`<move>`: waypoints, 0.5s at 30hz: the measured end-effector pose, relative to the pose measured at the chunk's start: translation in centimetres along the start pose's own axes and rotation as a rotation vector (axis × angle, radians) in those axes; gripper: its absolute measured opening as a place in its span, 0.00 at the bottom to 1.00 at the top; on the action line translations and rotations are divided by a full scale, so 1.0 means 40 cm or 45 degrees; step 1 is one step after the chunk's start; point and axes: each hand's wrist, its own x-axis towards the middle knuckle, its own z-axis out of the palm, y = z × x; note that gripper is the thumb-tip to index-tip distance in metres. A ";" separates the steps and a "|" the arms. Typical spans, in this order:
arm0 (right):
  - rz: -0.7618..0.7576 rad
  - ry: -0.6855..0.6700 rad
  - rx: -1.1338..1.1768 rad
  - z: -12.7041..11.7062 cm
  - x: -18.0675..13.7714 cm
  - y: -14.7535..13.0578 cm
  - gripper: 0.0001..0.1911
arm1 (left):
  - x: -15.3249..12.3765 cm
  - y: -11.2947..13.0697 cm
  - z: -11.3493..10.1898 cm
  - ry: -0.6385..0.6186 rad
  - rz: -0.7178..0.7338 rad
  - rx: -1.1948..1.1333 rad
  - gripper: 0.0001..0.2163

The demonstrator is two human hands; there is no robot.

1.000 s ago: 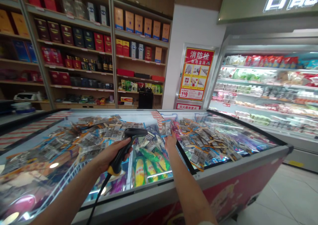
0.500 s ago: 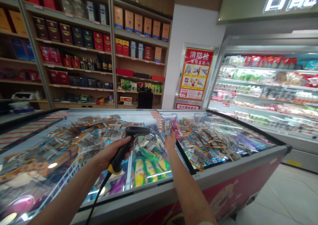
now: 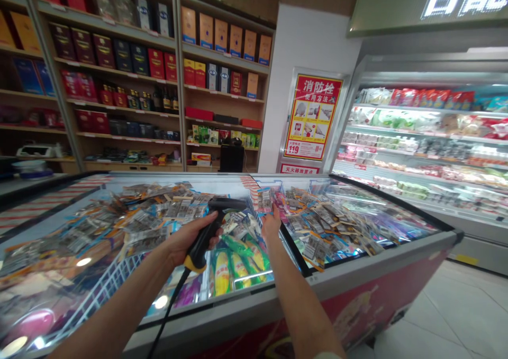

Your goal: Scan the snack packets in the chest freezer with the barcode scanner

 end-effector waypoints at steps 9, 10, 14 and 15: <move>0.002 -0.008 0.028 0.002 -0.001 -0.008 0.26 | 0.015 0.003 0.013 0.100 0.056 0.106 0.11; 0.008 0.002 0.031 0.003 -0.001 -0.008 0.25 | 0.012 0.006 0.012 0.101 0.069 0.109 0.11; 0.090 0.041 -0.033 0.017 -0.006 -0.003 0.25 | -0.014 0.033 -0.018 0.179 0.142 0.127 0.10; 0.117 0.042 -0.055 0.025 -0.008 0.003 0.25 | -0.022 0.041 -0.032 0.222 0.166 0.137 0.10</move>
